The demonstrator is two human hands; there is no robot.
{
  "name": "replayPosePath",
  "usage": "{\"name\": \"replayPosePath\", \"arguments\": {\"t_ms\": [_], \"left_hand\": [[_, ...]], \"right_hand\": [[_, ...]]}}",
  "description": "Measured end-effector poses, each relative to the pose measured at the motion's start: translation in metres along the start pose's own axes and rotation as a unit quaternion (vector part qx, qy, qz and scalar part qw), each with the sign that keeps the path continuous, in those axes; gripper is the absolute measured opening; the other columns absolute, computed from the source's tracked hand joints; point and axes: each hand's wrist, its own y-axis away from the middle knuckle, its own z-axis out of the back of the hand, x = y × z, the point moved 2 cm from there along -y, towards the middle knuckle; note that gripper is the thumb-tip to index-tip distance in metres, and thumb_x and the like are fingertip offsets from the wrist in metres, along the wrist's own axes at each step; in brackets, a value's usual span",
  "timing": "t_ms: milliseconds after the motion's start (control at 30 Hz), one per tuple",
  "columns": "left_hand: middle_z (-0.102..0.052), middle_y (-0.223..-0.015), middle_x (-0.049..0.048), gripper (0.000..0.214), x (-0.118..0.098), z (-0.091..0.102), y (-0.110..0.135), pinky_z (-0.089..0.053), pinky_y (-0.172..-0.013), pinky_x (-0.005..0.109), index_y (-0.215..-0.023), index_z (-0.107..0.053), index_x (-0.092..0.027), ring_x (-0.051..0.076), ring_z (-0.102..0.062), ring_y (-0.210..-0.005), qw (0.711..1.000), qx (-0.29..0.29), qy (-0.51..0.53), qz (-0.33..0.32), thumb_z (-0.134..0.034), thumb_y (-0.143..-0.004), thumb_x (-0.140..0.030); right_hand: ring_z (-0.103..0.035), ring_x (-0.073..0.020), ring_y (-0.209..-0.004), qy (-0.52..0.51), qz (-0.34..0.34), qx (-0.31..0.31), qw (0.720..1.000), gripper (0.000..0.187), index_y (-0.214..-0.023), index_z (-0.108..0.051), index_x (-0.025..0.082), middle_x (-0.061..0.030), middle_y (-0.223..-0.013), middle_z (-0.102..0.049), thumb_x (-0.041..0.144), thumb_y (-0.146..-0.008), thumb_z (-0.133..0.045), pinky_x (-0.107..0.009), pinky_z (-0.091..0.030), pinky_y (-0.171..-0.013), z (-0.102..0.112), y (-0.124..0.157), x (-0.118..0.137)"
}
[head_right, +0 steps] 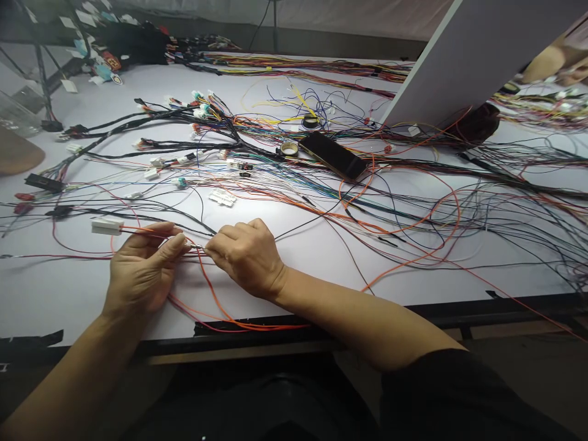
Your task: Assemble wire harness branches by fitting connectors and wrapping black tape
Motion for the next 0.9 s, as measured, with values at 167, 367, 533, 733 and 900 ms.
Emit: {"name": "replayPosePath", "arguments": {"t_ms": [167, 367, 533, 733, 900], "left_hand": [[-0.063, -0.081, 0.0004, 0.033, -0.0014, -0.0028, 0.0024, -0.056, -0.070, 0.025, -0.086, -0.069, -0.018, 0.011, -0.060, -0.072, 1.000, -0.011, -0.012, -0.008, -0.086, -0.058, -0.019], [-0.063, -0.082, 0.0005, 0.032, -0.0016, -0.0038, 0.0037, -0.056, -0.071, 0.025, -0.088, -0.069, -0.017, 0.012, -0.061, -0.073, 0.999, -0.009, -0.025, -0.023, -0.085, -0.060, -0.018], [-0.063, -0.080, -0.0002, 0.029, -0.0009, -0.0042, 0.0039, -0.056, -0.072, 0.025, -0.087, -0.068, -0.018, 0.011, -0.061, -0.072, 0.999, -0.014, -0.027, -0.040, -0.083, -0.062, -0.015], [-0.064, -0.081, 0.0001, 0.028, -0.0007, -0.0036, 0.0050, -0.056, -0.073, 0.026, -0.087, -0.069, -0.018, 0.012, -0.061, -0.071, 0.999, -0.009, -0.035, -0.037, -0.083, -0.063, -0.016], [-0.064, -0.082, 0.0001, 0.026, 0.0005, -0.0019, 0.0047, -0.055, -0.073, 0.025, -0.088, -0.069, -0.019, 0.011, -0.061, -0.073, 0.996, 0.004, -0.062, -0.060, -0.082, -0.066, -0.017]], "right_hand": [[-0.050, -0.0134, -0.069, 0.030, 0.003, 0.005, 1.000, 0.032, -0.076, -0.064, 0.019, -0.0024, -0.078, -0.068, 0.029, -0.098, -0.044, -0.034, -0.020, -0.069, -0.0013, 0.0008, 0.0015], [-0.048, -0.0136, -0.067, 0.046, 0.012, 0.004, 0.999, 0.033, -0.074, -0.064, 0.019, -0.0027, -0.076, -0.068, 0.027, -0.098, -0.043, -0.034, -0.019, -0.068, -0.0008, 0.0008, 0.0022], [-0.049, -0.0125, -0.068, 0.059, 0.019, -0.005, 0.998, 0.032, -0.075, -0.065, 0.019, -0.0013, -0.076, -0.069, 0.028, -0.098, -0.046, -0.033, -0.020, -0.068, -0.0023, 0.0005, 0.0018], [-0.048, -0.0125, -0.066, 0.051, 0.016, 0.000, 0.999, 0.031, -0.073, -0.064, 0.019, -0.0009, -0.075, -0.069, 0.027, -0.097, -0.045, -0.034, -0.020, -0.067, -0.0031, 0.0008, 0.0020], [-0.049, -0.0118, -0.066, 0.064, 0.026, -0.018, 0.997, 0.030, -0.074, -0.066, 0.019, -0.0002, -0.075, -0.069, 0.026, -0.096, -0.048, -0.033, -0.020, -0.067, -0.0043, 0.0023, 0.0015]]}}
